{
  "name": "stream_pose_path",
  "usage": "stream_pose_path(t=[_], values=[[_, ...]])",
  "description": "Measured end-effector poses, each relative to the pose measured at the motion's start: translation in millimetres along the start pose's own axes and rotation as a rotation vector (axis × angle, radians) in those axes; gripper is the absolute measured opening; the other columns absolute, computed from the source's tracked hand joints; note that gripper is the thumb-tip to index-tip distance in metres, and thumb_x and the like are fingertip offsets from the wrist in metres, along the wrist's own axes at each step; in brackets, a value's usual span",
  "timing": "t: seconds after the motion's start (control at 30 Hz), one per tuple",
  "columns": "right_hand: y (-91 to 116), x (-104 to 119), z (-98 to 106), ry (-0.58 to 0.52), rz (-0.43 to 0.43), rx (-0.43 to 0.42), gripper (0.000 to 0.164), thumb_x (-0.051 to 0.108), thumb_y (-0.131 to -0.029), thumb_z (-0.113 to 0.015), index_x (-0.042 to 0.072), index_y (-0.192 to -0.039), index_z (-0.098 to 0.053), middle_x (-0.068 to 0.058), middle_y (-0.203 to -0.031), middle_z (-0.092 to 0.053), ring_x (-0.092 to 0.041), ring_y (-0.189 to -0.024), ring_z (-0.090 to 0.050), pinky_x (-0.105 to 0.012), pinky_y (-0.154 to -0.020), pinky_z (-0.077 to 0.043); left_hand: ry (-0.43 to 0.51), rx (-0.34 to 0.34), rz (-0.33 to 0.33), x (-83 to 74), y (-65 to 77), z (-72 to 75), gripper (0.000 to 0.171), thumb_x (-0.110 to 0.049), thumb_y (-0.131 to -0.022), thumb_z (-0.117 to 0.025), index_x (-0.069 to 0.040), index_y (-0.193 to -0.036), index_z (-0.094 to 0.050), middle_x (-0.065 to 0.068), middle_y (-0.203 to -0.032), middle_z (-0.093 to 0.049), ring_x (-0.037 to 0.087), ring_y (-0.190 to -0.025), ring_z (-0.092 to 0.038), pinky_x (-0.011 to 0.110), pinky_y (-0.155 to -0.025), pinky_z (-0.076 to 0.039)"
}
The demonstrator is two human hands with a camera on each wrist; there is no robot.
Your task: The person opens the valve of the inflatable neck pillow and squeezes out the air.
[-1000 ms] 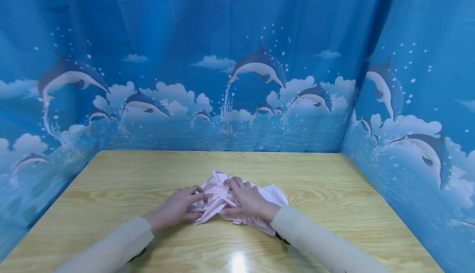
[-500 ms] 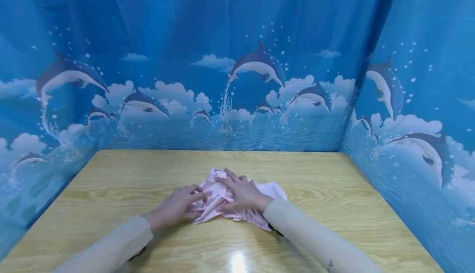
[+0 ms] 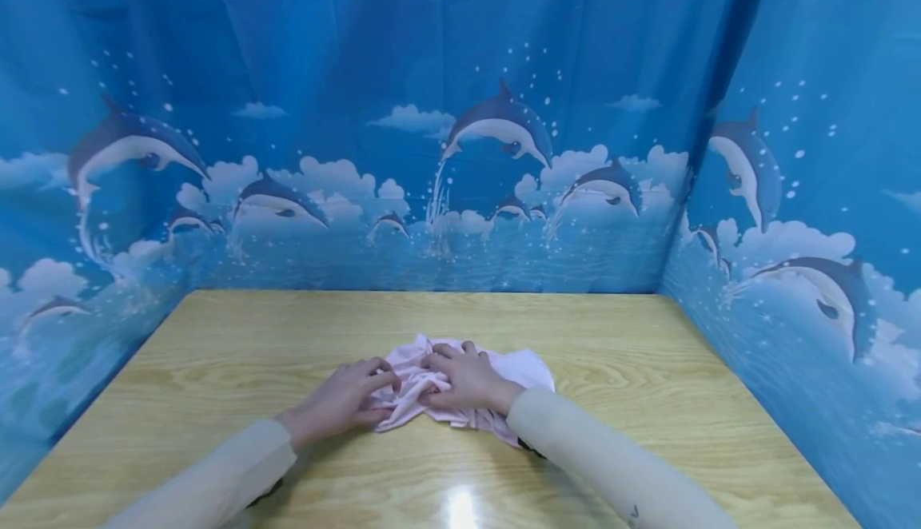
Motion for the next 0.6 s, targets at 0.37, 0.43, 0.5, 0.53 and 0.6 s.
stream_pose_path(t=[0.37, 0.43, 0.5, 0.53, 0.6], values=[[3.3, 5.0, -1.8, -0.010, 0.003, -0.016, 0.045, 0.047, -0.085, -0.056, 0.028, -0.125, -0.050, -0.002, -0.139, -0.042, -0.036, -0.118, -0.041, -0.054, -0.090, -0.038, 0.002, -0.015, 0.002, 0.7, -1.2, 0.5, 0.030, -0.037, -0.076, -0.070, -0.029, -0.103, -0.058, -0.003, -0.108, -0.057, 0.013, -0.089, -0.055, 0.040, -0.080, -0.044], [3.7, 5.7, -2.0, -0.009, 0.010, -0.030, 0.043, 0.045, -0.085, -0.056, 0.027, -0.124, -0.051, -0.003, -0.138, -0.044, -0.037, -0.117, -0.042, -0.054, -0.088, -0.039, 0.006, -0.015, 0.002, 0.8, -1.5, 0.6, 0.030, -0.037, -0.076, -0.069, -0.028, -0.103, -0.058, -0.003, -0.108, -0.057, 0.013, -0.090, -0.055, 0.040, -0.080, -0.044], [3.8, 6.2, -2.6, -0.009, 0.012, -0.035, 0.041, 0.043, -0.086, -0.057, 0.027, -0.123, -0.052, -0.004, -0.138, -0.044, -0.037, -0.118, -0.042, -0.055, -0.089, -0.040, 0.008, -0.017, 0.002, 1.2, -1.9, 0.3, 0.031, -0.037, -0.076, -0.069, -0.028, -0.103, -0.059, -0.004, -0.107, -0.057, 0.013, -0.089, -0.055, 0.039, -0.079, -0.044], [3.9, 6.7, -2.9, -0.011, 0.013, -0.039, 0.041, 0.042, -0.086, -0.058, 0.026, -0.123, -0.052, -0.004, -0.137, -0.044, -0.037, -0.118, -0.042, -0.055, -0.089, -0.040, 0.008, -0.018, 0.001, 1.5, -2.0, 0.2, 0.030, -0.036, -0.077, -0.069, -0.027, -0.104, -0.059, -0.004, -0.106, -0.057, 0.012, -0.089, -0.055, 0.038, -0.079, -0.044], [4.2, 7.6, -2.8, -0.013, 0.014, -0.041, 0.040, 0.041, -0.086, -0.059, 0.026, -0.123, -0.052, -0.005, -0.138, -0.044, -0.037, -0.119, -0.042, -0.055, -0.090, -0.039, 0.006, -0.027, -0.006, 2.1, -2.4, -0.2, 0.030, -0.036, -0.076, -0.070, -0.027, -0.103, -0.059, -0.005, -0.105, -0.057, 0.011, -0.087, -0.055, 0.037, -0.077, -0.045]])
Point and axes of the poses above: each hand's wrist, its own y-axis away from the middle knuckle, its own z-axis out of the back of the hand, x = y × z, the point moved 1 cm from there along -y, towards the middle knuckle
